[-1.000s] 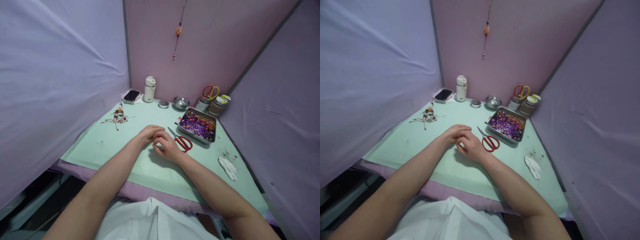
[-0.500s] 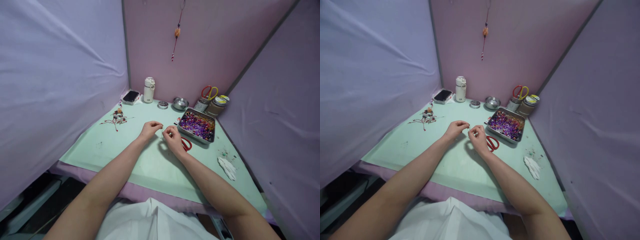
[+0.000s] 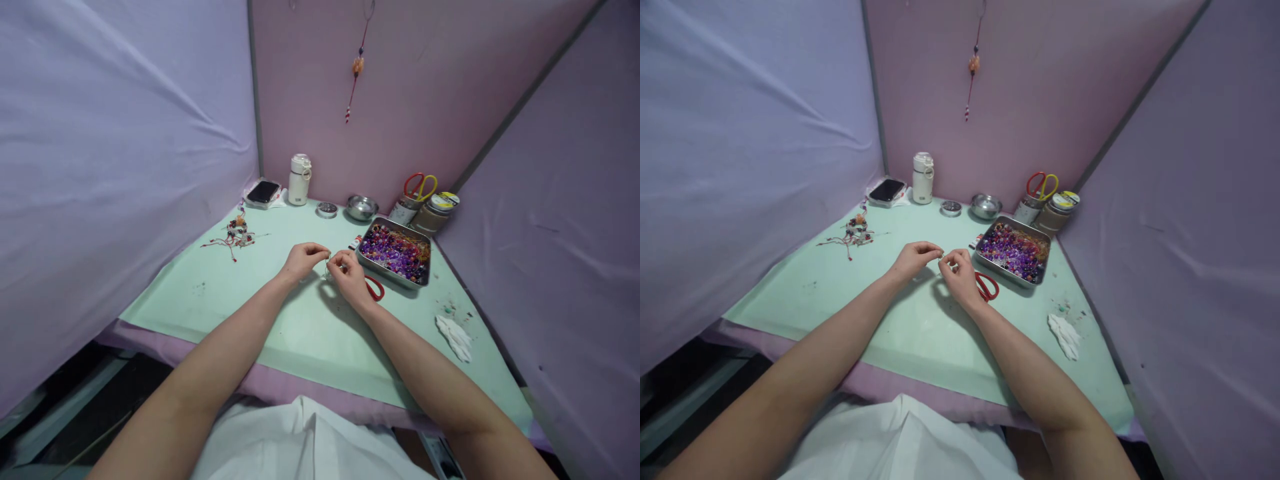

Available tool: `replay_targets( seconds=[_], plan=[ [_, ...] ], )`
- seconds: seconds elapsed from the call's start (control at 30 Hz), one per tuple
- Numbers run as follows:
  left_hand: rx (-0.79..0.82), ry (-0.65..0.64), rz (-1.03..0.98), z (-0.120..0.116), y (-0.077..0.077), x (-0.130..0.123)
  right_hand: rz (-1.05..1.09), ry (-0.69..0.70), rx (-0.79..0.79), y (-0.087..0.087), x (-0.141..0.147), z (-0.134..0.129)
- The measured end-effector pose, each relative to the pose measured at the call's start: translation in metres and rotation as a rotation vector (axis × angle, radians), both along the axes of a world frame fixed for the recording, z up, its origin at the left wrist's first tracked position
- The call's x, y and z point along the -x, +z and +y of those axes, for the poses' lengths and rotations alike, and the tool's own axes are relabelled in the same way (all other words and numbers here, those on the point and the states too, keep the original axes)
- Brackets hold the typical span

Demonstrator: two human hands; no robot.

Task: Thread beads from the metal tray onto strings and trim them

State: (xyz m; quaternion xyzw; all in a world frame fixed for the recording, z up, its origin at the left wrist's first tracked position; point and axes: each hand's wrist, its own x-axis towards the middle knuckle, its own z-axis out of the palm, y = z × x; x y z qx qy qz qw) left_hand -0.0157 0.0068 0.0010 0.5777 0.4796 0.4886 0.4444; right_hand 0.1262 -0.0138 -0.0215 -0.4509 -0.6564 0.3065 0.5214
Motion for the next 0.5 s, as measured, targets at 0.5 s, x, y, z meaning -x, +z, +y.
replay_targets(
  seconds=[0.5],
  plan=[
    [-0.045, 0.013, 0.04, 0.0002, -0.0019, -0.0004, 0.081, -0.043, 0.117, -0.0053, 0.0004, 0.0041]
  ],
)
